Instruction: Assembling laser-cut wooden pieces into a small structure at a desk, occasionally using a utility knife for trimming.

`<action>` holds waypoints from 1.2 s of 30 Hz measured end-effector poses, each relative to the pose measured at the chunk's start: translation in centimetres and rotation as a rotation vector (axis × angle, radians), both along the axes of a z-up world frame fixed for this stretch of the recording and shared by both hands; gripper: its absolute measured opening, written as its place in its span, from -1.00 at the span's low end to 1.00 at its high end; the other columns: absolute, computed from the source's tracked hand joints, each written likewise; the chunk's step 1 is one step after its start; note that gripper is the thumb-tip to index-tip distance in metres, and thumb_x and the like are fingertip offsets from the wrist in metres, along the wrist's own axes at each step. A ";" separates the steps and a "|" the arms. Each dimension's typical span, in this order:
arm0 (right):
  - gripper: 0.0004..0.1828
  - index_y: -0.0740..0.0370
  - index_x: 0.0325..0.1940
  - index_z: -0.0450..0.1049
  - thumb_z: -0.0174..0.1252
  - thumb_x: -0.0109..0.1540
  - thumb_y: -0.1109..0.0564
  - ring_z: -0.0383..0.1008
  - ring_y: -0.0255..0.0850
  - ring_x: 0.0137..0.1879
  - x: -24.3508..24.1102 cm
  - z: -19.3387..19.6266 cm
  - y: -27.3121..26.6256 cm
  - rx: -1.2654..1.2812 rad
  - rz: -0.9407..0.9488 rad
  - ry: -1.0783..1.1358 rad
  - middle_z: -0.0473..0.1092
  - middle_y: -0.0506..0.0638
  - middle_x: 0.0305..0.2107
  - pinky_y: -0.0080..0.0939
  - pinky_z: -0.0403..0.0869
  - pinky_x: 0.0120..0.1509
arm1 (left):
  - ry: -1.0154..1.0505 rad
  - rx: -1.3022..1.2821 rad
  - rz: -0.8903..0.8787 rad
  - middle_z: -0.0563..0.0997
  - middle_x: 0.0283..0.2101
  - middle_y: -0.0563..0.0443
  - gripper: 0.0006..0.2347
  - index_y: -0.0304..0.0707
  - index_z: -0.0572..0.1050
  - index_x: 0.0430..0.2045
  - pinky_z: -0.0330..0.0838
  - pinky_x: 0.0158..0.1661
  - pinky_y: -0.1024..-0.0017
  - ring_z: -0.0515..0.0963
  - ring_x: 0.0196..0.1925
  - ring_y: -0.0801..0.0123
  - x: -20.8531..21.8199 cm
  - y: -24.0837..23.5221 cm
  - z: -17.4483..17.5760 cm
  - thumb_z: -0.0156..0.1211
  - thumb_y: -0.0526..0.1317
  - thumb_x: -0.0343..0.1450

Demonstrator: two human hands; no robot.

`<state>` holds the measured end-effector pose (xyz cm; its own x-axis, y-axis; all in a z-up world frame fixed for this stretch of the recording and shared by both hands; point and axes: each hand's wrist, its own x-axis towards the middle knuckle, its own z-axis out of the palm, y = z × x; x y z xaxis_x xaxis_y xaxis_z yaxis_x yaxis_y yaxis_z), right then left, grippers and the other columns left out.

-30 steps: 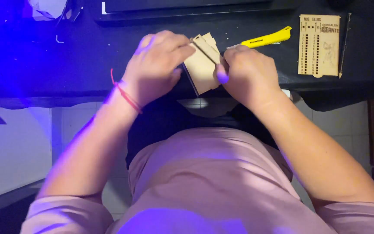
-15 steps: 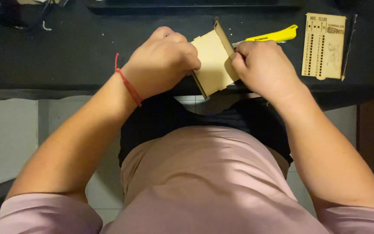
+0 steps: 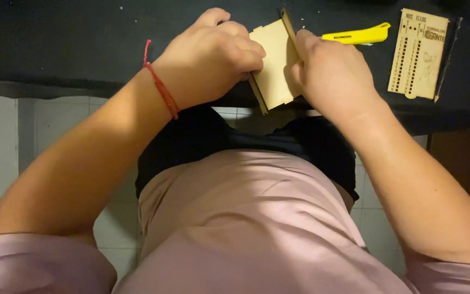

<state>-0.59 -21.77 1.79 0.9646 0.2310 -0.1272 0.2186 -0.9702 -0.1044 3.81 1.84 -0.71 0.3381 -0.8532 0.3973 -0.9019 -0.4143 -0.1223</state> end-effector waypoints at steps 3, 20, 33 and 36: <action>-0.88 0.26 -0.28 0.22 -0.11 0.14 0.17 0.30 0.44 -0.49 0.2 0.4 0.0 0.021 -0.027 0.046 0.35 0.34 -0.58 0.31 0.24 -0.43 | -0.003 0.025 -0.025 0.50 -0.44 0.42 -0.85 0.18 0.46 -0.59 0.29 -0.01 0.22 0.50 -0.30 0.28 0.5 -0.2 0.2 0.24 -0.23 0.36; -0.55 0.41 0.30 0.29 -0.12 0.39 0.09 0.38 0.36 0.05 -2.3 1.6 -2.9 0.341 0.044 -0.118 0.41 0.40 0.00 0.25 0.32 -0.01 | 0.062 0.003 -0.044 0.47 -0.39 0.25 -0.90 0.02 0.46 -0.55 0.29 -0.02 0.22 0.46 -0.39 0.26 -3.2 -1.3 1.8 0.13 -0.23 0.39; -0.58 0.36 0.08 0.37 -0.01 0.33 -0.05 0.55 -0.09 -0.30 -12.5 -8.5 -3.8 1.811 -0.635 0.557 0.43 0.18 -0.37 -0.22 0.53 -0.38 | 0.397 -0.257 -0.171 0.62 -0.12 -0.07 -0.81 -0.20 0.57 -0.18 0.37 -0.04 0.14 0.56 -0.10 0.01 -1.4 -4.9 1.8 0.30 -0.28 0.35; -0.50 0.39 0.25 0.27 -0.06 0.29 0.05 0.53 0.08 -0.08 -11.2 -7.0 -2.0 1.831 -0.659 0.718 0.43 0.36 -0.07 -0.06 0.57 -0.14 | 0.521 0.044 -0.120 0.58 -0.17 -0.09 -0.76 -0.24 0.57 -0.22 0.33 -0.16 0.05 0.50 -0.13 -0.09 1.5 -7.3 3.8 0.14 -0.25 0.27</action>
<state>-11.79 -23.82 -5.20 0.8323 0.2171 -0.5100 -0.5505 0.4316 -0.7146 5.35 -5.46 3.09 0.3796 -0.9101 0.1661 -0.8887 -0.3088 0.3390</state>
